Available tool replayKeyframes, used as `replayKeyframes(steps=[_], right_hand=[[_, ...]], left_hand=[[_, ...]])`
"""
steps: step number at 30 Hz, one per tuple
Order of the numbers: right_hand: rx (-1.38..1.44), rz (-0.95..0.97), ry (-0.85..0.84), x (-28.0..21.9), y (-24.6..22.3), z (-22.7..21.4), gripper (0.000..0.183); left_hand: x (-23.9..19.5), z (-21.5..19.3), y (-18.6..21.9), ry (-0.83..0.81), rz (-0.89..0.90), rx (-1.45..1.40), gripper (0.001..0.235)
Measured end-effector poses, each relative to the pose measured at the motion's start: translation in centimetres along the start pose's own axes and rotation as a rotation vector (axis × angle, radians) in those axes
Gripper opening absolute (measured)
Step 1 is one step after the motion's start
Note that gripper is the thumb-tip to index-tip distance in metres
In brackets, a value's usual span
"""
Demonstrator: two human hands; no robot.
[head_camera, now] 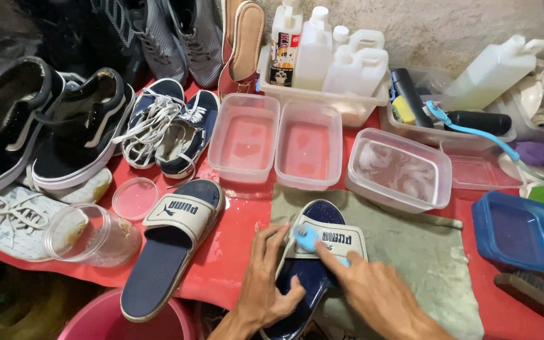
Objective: The person scrubs a blue Puma slide with a blue toothbrush, repeatedly dipping the brush into a container of soapy water. They clean the footbed, the strap, and the sides of the slide, holding it with their left hand while scrubbing with their right.
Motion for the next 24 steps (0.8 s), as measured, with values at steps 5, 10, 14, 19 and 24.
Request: replayKeyframes(steps=[5, 10, 14, 19, 24], right_hand=[[0.042, 0.097, -0.068, 0.1, 1.4, -1.0, 0.071], [0.090, -0.009, -0.171, -1.7, -1.6, -0.6, 0.093], [0.037, 0.108, 0.023, -1.0, 0.8, -0.7, 0.081], [0.158, 0.085, -0.128, -2.0, -2.3, -0.5, 0.083], [0.176, 0.216, -0.118, -2.4, -2.2, -1.0, 0.078]], left_hand=[[3.8, -1.6, -1.4, 0.153, -0.189, -0.062, 0.025], [4.1, 0.2, -3.3, -0.086, -0.294, -0.031, 0.039], [0.7, 1.4, -3.5, -0.107, -0.330, -0.144, 0.059], [-0.9, 0.8, -1.5, 0.043, -0.349, -0.175, 0.066], [-2.6, 1.3, -1.6, 0.230, -0.543, -0.209, 0.073]])
Point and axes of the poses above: each hand's wrist, its own x-axis towards the middle knuckle, its own z-axis out of the palm, y = z × x, the point moved 8 cm from there along x, towards the middle knuckle, and after that the axes turned 12 degrees about y, right-handed, at the moved point
